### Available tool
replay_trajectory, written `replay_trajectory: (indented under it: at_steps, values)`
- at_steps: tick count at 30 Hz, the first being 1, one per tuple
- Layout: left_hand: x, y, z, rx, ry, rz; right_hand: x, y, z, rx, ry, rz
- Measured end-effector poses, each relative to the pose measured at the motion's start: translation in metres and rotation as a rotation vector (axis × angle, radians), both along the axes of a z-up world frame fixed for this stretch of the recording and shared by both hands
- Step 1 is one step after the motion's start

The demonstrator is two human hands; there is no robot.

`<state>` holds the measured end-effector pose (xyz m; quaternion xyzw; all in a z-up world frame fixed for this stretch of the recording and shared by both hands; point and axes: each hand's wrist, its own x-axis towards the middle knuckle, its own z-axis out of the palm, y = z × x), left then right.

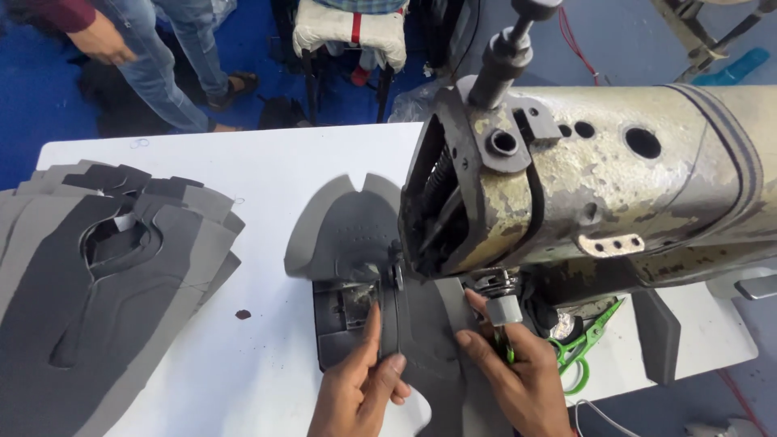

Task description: The person operates an industrial sewing machine to stitch dark gray material pieces. They guide the material under the needle, sew along the edges, and use green-handled scissors to trim excess material and threads. The person handles multiple pieces of material, stacking them on the table.

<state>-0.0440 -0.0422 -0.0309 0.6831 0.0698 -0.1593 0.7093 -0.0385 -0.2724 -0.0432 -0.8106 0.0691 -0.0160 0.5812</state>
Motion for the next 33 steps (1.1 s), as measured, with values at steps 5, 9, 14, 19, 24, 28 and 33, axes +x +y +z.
replay_trajectory:
  at_steps: [5, 9, 14, 19, 24, 28, 33]
  values:
    - [0.013, -0.001, 0.016, 0.01, 0.053, -0.004, 0.019, 0.019, 0.04, 0.003, 0.027, -0.049]
    - [0.016, -0.002, 0.019, 0.011, 0.138, 0.011, 0.021, 0.02, 0.041, -0.065, 0.005, -0.041]
    - [0.016, 0.004, 0.01, -0.073, 0.094, 0.018, 0.022, 0.025, 0.041, 0.043, 0.015, -0.055]
    - [0.02, 0.01, 0.011, -0.087, 0.009, -0.032, 0.021, 0.027, 0.047, 0.061, -0.061, -0.047]
    - [0.025, 0.015, 0.009, -0.112, 0.057, -0.017, -0.004, -0.016, 0.021, -0.354, 0.096, -0.023]
    - [0.027, 0.017, 0.011, -0.125, 0.089, -0.043, -0.031, -0.085, 0.003, -0.081, -0.215, -0.009]
    - [0.035, 0.015, 0.011, -0.165, 0.035, -0.097, -0.023, -0.088, 0.054, -0.234, -0.446, -0.308]
